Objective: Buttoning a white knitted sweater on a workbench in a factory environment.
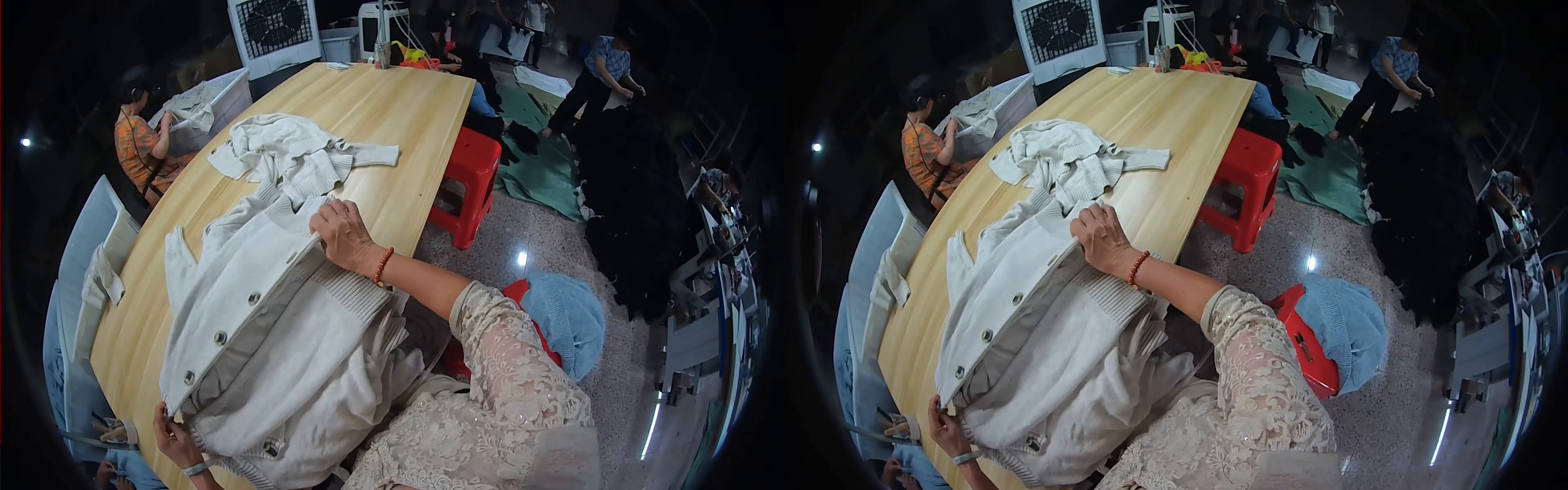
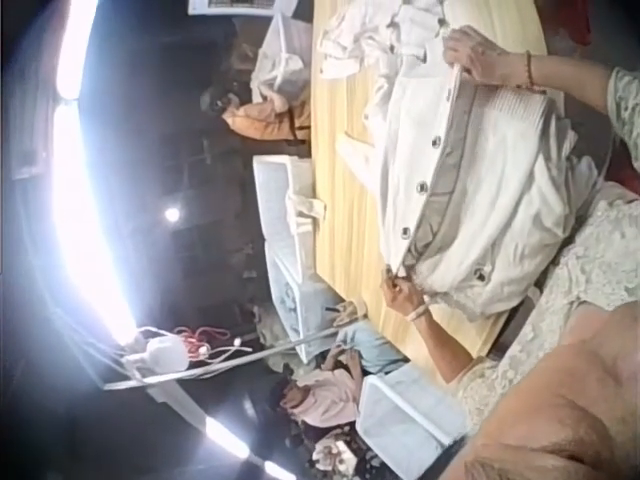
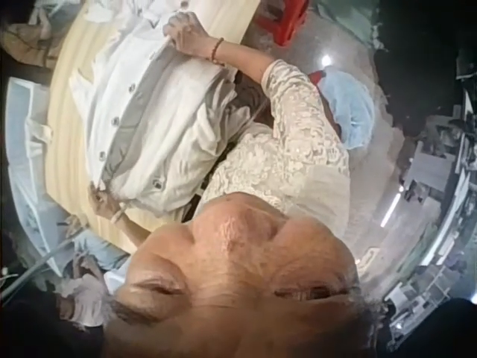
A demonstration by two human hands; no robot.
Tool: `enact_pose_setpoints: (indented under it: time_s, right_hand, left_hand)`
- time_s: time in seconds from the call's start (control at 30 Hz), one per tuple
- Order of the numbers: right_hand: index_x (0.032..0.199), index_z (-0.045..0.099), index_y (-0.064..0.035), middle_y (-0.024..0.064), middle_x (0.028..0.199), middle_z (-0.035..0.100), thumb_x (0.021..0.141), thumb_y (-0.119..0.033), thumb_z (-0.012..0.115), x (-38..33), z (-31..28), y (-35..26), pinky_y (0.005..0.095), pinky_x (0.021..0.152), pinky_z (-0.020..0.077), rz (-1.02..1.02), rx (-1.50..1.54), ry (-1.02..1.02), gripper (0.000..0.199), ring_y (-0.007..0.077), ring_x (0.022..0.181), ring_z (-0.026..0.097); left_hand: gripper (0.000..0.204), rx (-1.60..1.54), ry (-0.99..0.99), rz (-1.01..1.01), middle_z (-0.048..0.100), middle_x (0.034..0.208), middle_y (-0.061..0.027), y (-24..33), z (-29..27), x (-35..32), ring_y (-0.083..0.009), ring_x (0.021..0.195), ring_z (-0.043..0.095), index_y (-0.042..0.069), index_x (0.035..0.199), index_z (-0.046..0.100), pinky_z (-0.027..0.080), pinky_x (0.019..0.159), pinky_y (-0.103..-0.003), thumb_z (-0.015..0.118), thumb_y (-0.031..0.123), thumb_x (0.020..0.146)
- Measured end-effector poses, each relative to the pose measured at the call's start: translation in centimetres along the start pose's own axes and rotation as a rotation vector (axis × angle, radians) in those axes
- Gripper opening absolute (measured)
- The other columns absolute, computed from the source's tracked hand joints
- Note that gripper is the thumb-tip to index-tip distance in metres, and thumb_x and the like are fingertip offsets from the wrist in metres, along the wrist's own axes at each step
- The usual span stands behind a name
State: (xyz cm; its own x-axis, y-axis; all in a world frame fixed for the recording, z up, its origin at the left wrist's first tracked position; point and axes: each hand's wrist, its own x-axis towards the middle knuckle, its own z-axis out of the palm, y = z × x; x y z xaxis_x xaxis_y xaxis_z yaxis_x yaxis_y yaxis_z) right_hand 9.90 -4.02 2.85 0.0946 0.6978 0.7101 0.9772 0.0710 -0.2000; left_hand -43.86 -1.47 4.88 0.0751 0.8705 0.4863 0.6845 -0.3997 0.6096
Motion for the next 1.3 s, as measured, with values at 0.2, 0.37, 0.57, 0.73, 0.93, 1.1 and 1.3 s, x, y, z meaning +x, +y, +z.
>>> enact_pose_setpoints:
  time_s: [0.2, 0.37, 0.57, 0.73, 0.93, 1.1, 1.3]
  right_hand:
    - [0.118, 0.055, -0.0041, 0.0163, 0.102, 0.059, 0.083, -0.015, 0.056, -4.0, 0.3, 1.2, 0.0435, 0.089, 0.0424, 0.377, 0.195, -0.218, 0.037, 0.0341, 0.102, 0.056]
    - [0.11, 0.059, -0.0002, 0.0157, 0.087, 0.068, 0.083, -0.035, 0.065, -4.4, -3.7, -0.5, 0.0381, 0.081, 0.0494, 0.539, 0.471, -0.498, 0.044, 0.0303, 0.086, 0.065]
    - [0.127, 0.05, -0.0019, 0.0149, 0.095, 0.065, 0.078, -0.033, 0.073, -4.7, -3.2, -1.3, 0.0355, 0.084, 0.0482, 0.594, 0.66, -0.399, 0.062, 0.0259, 0.092, 0.063]
    - [0.127, 0.05, -0.0028, 0.0181, 0.107, 0.063, 0.076, -0.033, 0.074, -5.6, -3.2, -1.5, 0.0357, 0.087, 0.0477, 0.479, 0.516, -0.311, 0.064, 0.0278, 0.1, 0.061]
    - [0.105, 0.063, -0.0047, 0.016, 0.105, 0.065, 0.079, -0.028, 0.073, -4.6, -3.9, -1.5, 0.0356, 0.09, 0.047, 0.311, 0.795, -0.425, 0.037, 0.0279, 0.103, 0.061]
    - [0.105, 0.063, -0.0057, -0.0002, 0.09, 0.062, 0.089, -0.011, 0.066, -1.6, -11.5, 2.1, 0.0239, 0.073, 0.05, 0.48, 0.865, -0.117, 0.017, 0.0074, 0.082, 0.058]
    - [0.107, 0.063, -0.0024, 0.0085, 0.1, 0.063, 0.088, -0.004, 0.059, -0.8, -8.2, 2.7, 0.0283, 0.061, 0.0468, 0.066, 0.003, -0.222, 0.019, 0.0137, 0.065, 0.058]
  left_hand:
    - [0.034, -0.11, -0.106, -0.081, 0.063, 0.111, -0.0111, -0.2, 0.6, -1.1, -0.0177, 0.099, 0.059, -0.002, 0.124, 0.056, 0.045, 0.086, -0.027, 0.044, -0.004, 0.092]
    - [0.06, 0.158, -0.079, -0.151, 0.062, 0.1, -0.0126, 5.0, -1.4, -3.7, -0.0196, 0.084, 0.056, 0.004, 0.137, 0.049, 0.048, 0.075, -0.031, 0.072, 0.028, 0.087]
    - [0.051, -0.026, -0.117, -0.263, 0.062, 0.103, -0.0116, 5.3, -2.6, -4.8, -0.0204, 0.087, 0.057, -0.002, 0.128, 0.054, 0.048, 0.076, -0.033, 0.071, 0.022, 0.087]
    - [0.041, -0.224, -0.158, -0.251, 0.062, 0.105, -0.0126, 4.2, -2.5, -4.5, -0.0212, 0.089, 0.059, -0.003, 0.124, 0.056, 0.049, 0.078, -0.032, 0.067, 0.017, 0.09]
    - [0.029, -0.198, -0.222, -0.101, 0.062, 0.112, -0.0107, 1.0, -4.5, -3.7, -0.0187, 0.101, 0.059, -0.004, 0.118, 0.059, 0.045, 0.09, -0.029, 0.051, -0.001, 0.09]
    - [0.024, -0.354, -0.301, -0.217, 0.063, 0.095, -0.0014, 7.0, -4.3, -1.4, -0.0091, 0.084, 0.056, -0.001, 0.112, 0.064, 0.046, 0.076, -0.024, 0.06, 0.003, 0.089]
    - [0.019, -0.375, -0.363, -0.213, 0.064, 0.083, 0.0005, 10.0, 0.3, -1.1, -0.0047, 0.074, 0.058, 0.0, 0.102, 0.064, 0.048, 0.066, -0.02, 0.068, 0.001, 0.084]
